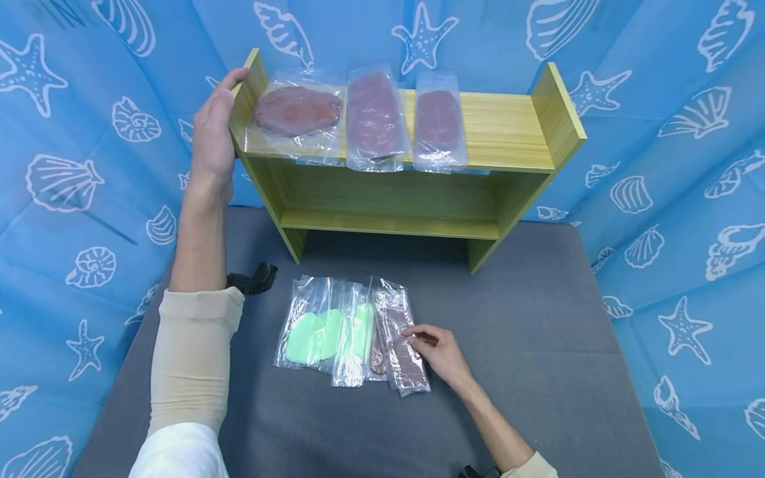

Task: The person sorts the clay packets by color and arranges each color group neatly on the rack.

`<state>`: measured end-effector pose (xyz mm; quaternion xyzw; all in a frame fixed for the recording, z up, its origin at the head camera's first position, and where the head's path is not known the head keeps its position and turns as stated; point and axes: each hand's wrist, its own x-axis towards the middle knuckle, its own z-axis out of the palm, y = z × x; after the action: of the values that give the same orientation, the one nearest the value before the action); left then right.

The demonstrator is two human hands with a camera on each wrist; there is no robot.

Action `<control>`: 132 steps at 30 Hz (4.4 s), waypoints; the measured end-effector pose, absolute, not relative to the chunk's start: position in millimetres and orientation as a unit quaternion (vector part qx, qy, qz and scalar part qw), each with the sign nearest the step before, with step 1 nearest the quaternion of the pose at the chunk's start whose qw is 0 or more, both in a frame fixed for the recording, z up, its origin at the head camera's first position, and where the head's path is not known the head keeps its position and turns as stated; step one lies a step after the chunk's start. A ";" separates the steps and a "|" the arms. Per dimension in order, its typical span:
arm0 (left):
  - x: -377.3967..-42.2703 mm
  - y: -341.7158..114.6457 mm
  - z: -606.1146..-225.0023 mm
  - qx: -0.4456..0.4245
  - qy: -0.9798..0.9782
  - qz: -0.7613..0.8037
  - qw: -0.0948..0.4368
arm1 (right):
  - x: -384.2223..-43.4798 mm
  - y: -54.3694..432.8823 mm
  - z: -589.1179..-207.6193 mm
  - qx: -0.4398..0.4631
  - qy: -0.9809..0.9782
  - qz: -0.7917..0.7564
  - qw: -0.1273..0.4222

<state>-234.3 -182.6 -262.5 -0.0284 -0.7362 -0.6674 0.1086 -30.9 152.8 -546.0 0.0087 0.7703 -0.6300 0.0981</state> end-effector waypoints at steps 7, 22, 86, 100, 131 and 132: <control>-233.2 -182.4 -262.7 -0.026 -0.750 -0.652 0.110 | -32.0 160.0 -542.7 -0.012 0.744 -0.663 0.087; -235.1 -183.3 -263.3 -0.027 -0.741 -0.662 0.110 | -41.3 178.9 -515.7 -0.041 0.729 -0.681 0.051; -236.6 -183.8 -265.8 -0.031 -0.746 -0.655 0.117 | -74.0 231.4 -382.5 -0.226 0.562 -0.758 -0.241; -237.4 -183.6 -265.2 -0.024 -0.756 -0.644 0.111 | -76.7 230.4 -351.6 -0.229 0.474 -0.787 -0.321; -236.5 -185.3 -266.3 -0.027 -0.751 -0.650 0.111 | -114.3 243.6 -260.7 -0.152 0.651 -0.694 -0.267; -236.5 -185.3 -266.5 -0.026 -0.753 -0.649 0.111 | -116.5 244.0 -258.7 -0.150 0.656 -0.692 -0.259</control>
<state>-236.5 -185.3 -266.5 -0.0264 -0.7526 -0.6485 0.1109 -116.5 244.0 -258.7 -0.1498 0.6563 -0.6925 -0.2593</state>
